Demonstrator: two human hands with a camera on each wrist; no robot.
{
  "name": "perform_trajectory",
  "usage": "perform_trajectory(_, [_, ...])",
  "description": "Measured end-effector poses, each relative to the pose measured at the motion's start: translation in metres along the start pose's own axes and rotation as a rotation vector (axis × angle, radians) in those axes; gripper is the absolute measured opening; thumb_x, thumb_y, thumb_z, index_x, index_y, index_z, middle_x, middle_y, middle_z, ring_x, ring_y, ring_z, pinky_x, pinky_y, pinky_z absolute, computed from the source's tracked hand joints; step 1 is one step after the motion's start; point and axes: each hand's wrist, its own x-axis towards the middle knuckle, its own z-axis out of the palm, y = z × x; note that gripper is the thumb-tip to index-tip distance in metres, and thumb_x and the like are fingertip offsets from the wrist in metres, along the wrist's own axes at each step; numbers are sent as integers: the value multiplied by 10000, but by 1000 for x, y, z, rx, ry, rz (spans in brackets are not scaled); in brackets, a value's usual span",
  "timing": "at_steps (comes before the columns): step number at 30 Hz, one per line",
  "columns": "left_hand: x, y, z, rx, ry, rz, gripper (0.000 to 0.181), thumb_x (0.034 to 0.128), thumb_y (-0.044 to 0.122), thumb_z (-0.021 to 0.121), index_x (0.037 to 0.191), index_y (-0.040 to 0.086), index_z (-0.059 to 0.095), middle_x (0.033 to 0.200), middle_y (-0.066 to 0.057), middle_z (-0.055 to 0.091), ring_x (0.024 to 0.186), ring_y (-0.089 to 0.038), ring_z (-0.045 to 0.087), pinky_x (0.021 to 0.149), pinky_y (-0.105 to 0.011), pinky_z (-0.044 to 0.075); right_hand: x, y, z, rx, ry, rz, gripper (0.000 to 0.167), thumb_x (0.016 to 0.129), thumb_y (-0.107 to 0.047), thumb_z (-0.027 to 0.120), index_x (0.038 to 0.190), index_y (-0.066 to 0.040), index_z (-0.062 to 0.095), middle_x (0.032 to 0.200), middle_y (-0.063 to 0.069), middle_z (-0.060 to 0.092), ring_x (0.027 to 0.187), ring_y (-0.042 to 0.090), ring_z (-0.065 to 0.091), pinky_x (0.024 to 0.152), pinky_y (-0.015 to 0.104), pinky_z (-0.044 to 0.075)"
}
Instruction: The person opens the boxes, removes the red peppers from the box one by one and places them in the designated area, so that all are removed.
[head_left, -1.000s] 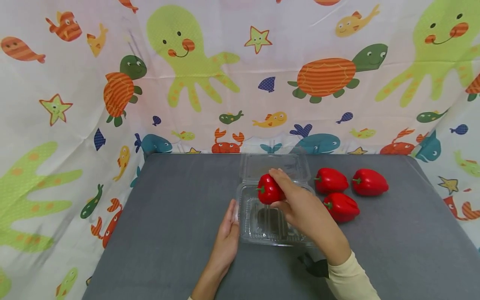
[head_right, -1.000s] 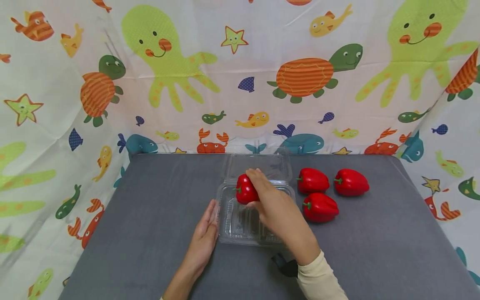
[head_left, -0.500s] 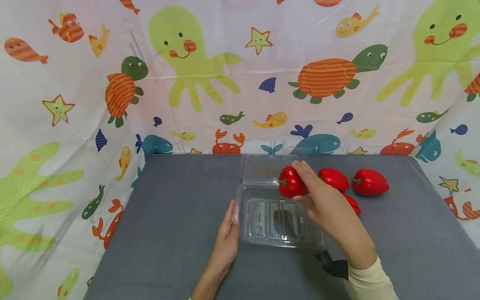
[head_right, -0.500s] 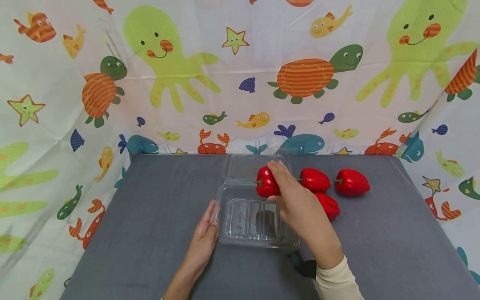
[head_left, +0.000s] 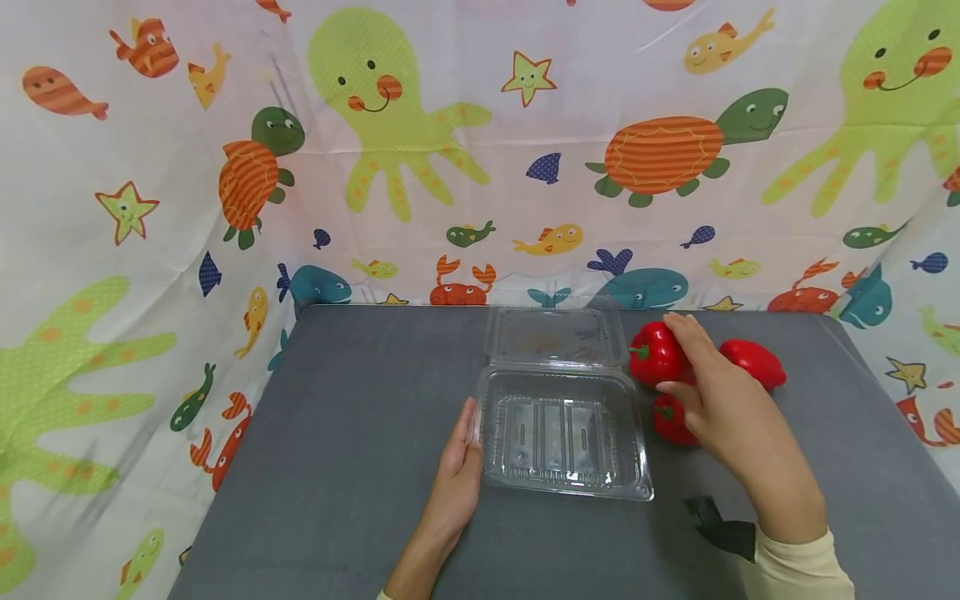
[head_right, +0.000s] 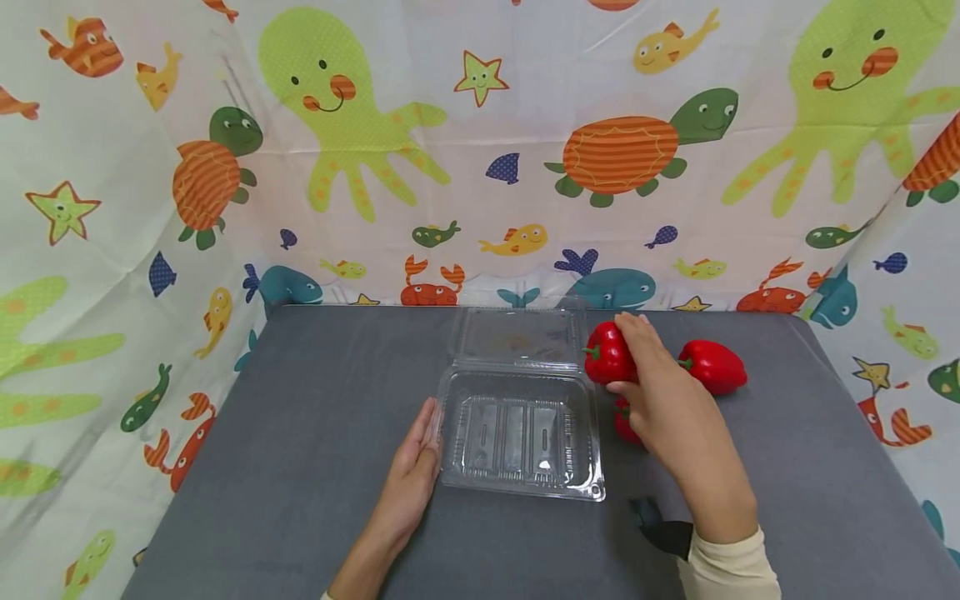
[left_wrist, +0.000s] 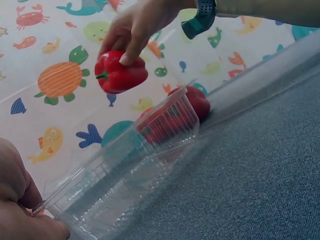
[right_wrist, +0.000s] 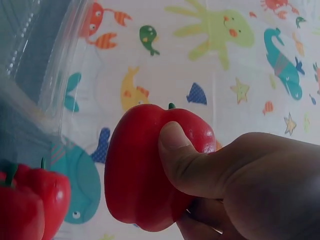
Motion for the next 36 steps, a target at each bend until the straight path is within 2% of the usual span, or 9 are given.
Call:
perform_trajectory(5, [1, 0, 0, 1, -5, -1, 610, 1132, 11, 298, 1707, 127, 130, 1770, -94, 113, 1618, -199, 100, 1275, -326, 113, -3, 13, -3, 8, -24, 39, 1108, 783, -33, 914, 1682, -124, 272, 1607, 282, 424, 1216, 590, 585, 812, 729, 546])
perform_trajectory(10, [2, -1, 0, 15, -22, -4, 604, 1133, 7, 287, 1703, 80, 100, 1771, -102, 95, 1620, -211, 89, 1273, -334, 110, -8, 27, -3, 7, -28, 41, 1076, 786, -4, 900, 1666, -83, 286, 1594, 311, 417, 1217, 609, 567, 800, 735, 544])
perform_trajectory(16, [3, -1, 0, 24, -5, -7, 610, 1125, -2, 288, 1704, 90, 119, 1771, -96, 103, 1620, -215, 87, 1277, -343, 101, -13, 42, -2, 8, -43, 63, 1070, 803, -11, 887, 1673, -94, 269, 1596, 320, 402, 1209, 613, 557, 771, 729, 563])
perform_trajectory(21, [3, 0, 0, 26, -6, -3, 607, 1131, 8, 291, 1705, 99, 116, 1771, -105, 102, 1620, -216, 90, 1275, -345, 104, -17, 54, -2, -2, -61, 91, 1069, 807, -15, 885, 1672, -86, 261, 1602, 337, 377, 1297, 631, 478, 799, 760, 525])
perform_trajectory(25, [3, 1, 0, 23, -13, -4, 599, 1141, 27, 288, 1707, 122, 119, 1770, -116, 97, 1620, -222, 91, 1269, -286, 118, -20, 63, -4, -13, -67, 88, 1044, 821, -5, 869, 1665, -63, 257, 1597, 351, 364, 1322, 641, 443, 819, 774, 496])
perform_trajectory(30, [3, 2, 0, 35, 11, -3, 605, 1137, 29, 301, 1709, 147, 140, 1770, -108, 114, 1618, -217, 98, 1227, -159, 153, -18, 71, -6, -25, -71, 83, 1011, 848, -26, 853, 1664, -68, 257, 1589, 352, 372, 1226, 652, 500, 807, 771, 518])
perform_trajectory(36, [3, 3, 0, 31, 7, -6, 610, 1135, 17, 288, 1709, 148, 131, 1770, -101, 114, 1619, -217, 99, 1226, -154, 156, -18, 77, -7, -29, -78, 89, 996, 842, -40, 862, 1649, -49, 279, 1550, 367, 404, 1141, 640, 540, 768, 749, 551])
